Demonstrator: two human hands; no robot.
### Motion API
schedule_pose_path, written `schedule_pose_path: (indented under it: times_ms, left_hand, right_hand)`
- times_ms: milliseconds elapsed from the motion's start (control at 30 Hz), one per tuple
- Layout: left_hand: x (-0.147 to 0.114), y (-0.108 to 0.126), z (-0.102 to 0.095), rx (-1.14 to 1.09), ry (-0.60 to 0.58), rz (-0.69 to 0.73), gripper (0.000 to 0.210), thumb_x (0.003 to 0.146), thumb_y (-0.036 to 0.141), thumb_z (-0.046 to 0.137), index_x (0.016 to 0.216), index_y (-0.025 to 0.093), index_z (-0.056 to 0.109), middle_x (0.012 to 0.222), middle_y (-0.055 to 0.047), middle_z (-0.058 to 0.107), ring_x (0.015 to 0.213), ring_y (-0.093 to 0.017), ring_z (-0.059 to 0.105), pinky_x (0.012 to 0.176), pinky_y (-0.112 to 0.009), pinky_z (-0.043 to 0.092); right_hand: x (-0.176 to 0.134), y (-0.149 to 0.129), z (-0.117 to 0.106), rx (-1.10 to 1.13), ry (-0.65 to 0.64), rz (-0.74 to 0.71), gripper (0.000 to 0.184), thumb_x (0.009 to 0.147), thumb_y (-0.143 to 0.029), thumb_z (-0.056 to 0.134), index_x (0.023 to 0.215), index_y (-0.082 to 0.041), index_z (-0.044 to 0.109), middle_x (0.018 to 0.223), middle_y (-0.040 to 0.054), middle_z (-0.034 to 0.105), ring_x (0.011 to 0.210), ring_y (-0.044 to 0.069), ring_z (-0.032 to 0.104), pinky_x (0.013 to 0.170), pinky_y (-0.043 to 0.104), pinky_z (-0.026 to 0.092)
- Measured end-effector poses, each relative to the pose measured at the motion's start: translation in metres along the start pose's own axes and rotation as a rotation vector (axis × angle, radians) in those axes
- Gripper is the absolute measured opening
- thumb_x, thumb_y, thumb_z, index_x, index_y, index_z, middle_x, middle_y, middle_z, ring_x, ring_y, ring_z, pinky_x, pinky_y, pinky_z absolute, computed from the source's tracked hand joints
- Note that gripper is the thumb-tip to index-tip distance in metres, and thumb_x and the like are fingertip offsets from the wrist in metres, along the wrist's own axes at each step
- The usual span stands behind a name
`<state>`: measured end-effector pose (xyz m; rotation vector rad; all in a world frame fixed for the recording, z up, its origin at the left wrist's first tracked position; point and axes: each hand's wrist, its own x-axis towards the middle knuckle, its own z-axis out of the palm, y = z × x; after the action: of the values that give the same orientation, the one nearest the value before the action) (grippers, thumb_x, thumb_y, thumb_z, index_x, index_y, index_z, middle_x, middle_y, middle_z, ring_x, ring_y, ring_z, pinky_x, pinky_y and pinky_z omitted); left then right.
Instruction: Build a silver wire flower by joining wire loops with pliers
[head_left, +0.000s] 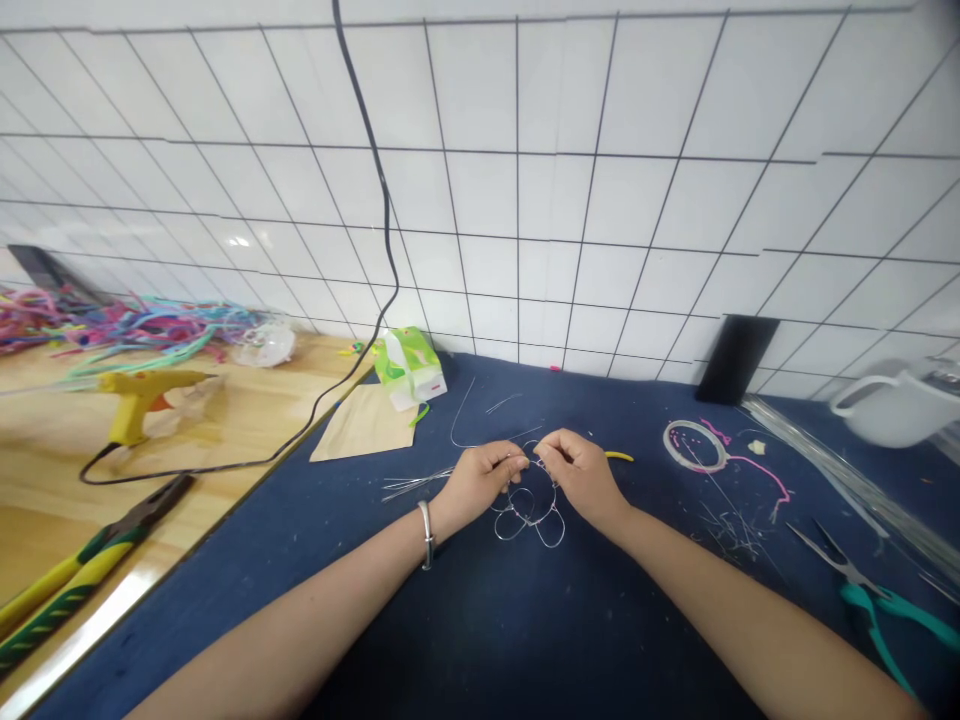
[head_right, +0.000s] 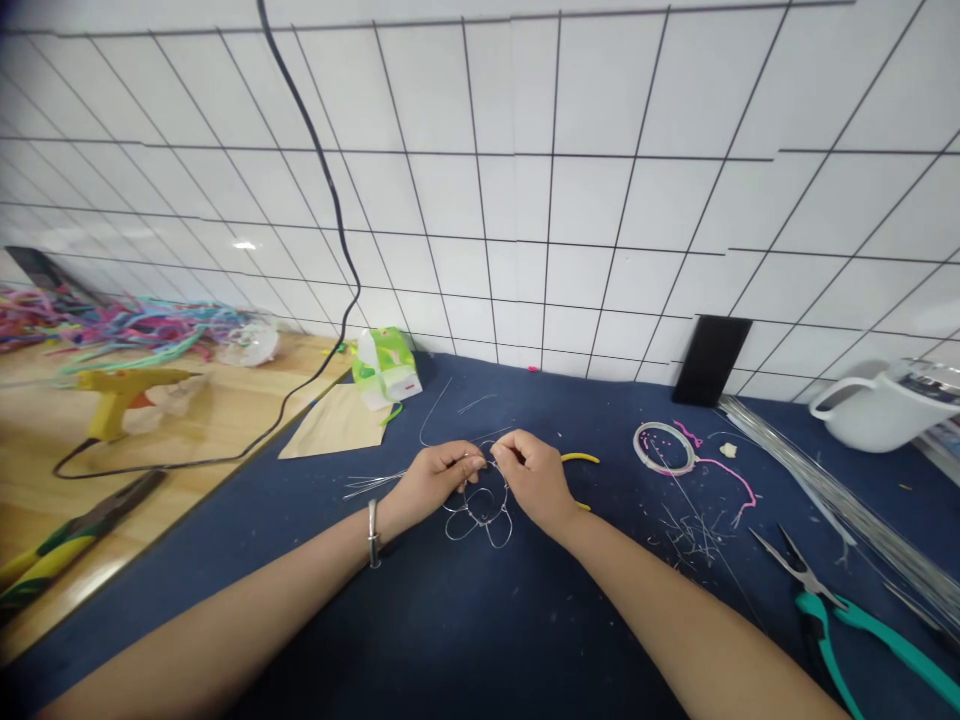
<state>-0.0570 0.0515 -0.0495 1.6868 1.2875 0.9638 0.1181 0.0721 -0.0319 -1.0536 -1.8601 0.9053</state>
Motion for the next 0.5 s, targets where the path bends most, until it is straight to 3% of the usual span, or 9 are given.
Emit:
schedule_pose_path:
  times_ms: [300, 500]
  left_hand:
    - [-0.001, 0.009, -0.005, 0.207, -0.027, 0.135, 0.025, 0.083, 0.030, 0.048, 0.064, 0.016, 0.057, 0.059, 0.002, 0.054, 0.056, -0.010, 0.049, 0.056, -0.021, 0.036]
    - [-0.001, 0.012, -0.005, 0.247, -0.053, 0.179, 0.022, 0.084, 0.027, 0.048, 0.066, 0.017, 0.057, 0.062, 0.002, 0.055, 0.059, -0.010, 0.050, 0.059, -0.022, 0.036]
  right_hand:
    - [0.006, -0.002, -0.004, -0.037, -0.116, -0.002, 0.016, 0.081, -0.029, 0.048, 0.073, -0.018, 0.057, 0.068, -0.0019, 0.054, 0.064, 0.011, 0.049, 0.061, 0.023, 0.038]
    - [0.006, -0.003, -0.008, -0.006, -0.157, 0.004, 0.018, 0.083, -0.029, 0.047, 0.071, -0.018, 0.056, 0.065, -0.0028, 0.053, 0.062, 0.010, 0.048, 0.059, 0.022, 0.037]
